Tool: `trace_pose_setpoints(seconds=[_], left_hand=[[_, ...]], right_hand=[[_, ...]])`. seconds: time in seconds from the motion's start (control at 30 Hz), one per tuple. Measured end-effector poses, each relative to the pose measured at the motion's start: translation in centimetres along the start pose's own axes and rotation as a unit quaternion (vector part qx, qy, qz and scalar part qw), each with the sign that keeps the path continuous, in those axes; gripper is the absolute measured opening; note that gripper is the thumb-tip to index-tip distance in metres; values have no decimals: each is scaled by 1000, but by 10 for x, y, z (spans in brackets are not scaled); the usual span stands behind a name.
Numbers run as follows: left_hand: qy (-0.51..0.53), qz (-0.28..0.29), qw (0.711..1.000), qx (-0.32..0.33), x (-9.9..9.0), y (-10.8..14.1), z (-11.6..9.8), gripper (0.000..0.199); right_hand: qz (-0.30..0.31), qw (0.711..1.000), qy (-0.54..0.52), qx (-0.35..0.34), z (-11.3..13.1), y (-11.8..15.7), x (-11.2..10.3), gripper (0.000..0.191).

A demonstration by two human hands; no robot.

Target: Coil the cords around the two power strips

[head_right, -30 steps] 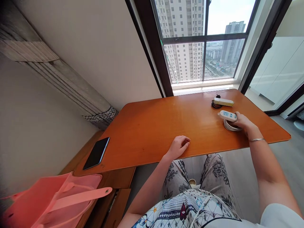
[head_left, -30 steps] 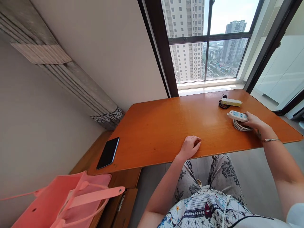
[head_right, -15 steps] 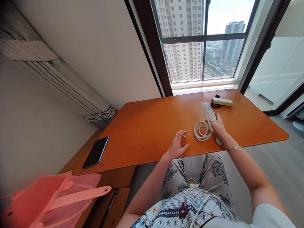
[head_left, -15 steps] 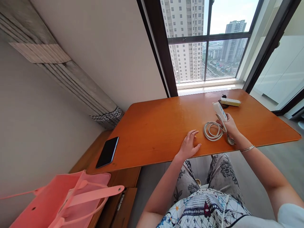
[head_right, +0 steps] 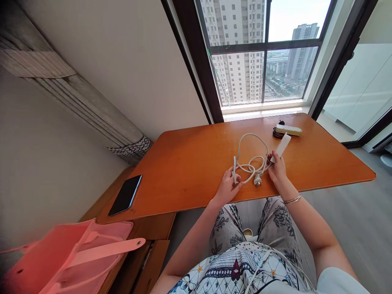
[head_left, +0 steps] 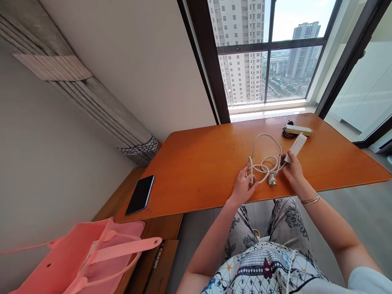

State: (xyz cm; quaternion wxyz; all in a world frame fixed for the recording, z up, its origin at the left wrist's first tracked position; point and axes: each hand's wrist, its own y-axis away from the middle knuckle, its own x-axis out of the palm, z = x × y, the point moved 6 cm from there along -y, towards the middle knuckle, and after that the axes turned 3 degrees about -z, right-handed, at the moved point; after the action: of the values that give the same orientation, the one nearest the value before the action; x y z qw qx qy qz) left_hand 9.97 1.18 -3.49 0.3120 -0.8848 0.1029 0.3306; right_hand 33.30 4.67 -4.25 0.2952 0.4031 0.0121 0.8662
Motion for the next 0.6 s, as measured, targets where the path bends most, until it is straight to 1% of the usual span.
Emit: trace_pose_setpoints(seconds=[0.1,0.17,0.27,0.33,0.37,0.4,0.43,0.47,0.53,0.6], left_hand=[[14,1,1000,-26,-1,-1,3,19],[32,-16,998,-49,-3,0,6,22],[107,-45,989,-86,-5,1,13,30],[182,-66,973,-128,-6,2,23,38],[225,-86,958,-154,-8,2,31,42],[270,-115,938,-182,-12,2,39,45],[318,-151,912,-208,-18,2,48,47],[367,-194,879,-232,-25,3,58,47],[459,-272,803,-265,-43,5,76,42],[530,-309,738,-280,-63,6,89,38]], right_hand=[[-42,999,-5,-14,15,-12,-21,42],[-51,998,3,-21,23,-18,-34,45],[-21,998,47,-37,32,-23,-45,49],[-4,995,80,-58,37,-24,-51,52],[-3,994,88,-68,39,-24,-54,53],[-7,993,90,-77,42,-25,-57,54],[-12,992,89,-84,44,-25,-60,55],[-19,992,87,-89,47,-26,-64,55],[-35,991,81,-100,55,-28,-72,55],[-50,990,74,-112,65,-31,-81,53]])
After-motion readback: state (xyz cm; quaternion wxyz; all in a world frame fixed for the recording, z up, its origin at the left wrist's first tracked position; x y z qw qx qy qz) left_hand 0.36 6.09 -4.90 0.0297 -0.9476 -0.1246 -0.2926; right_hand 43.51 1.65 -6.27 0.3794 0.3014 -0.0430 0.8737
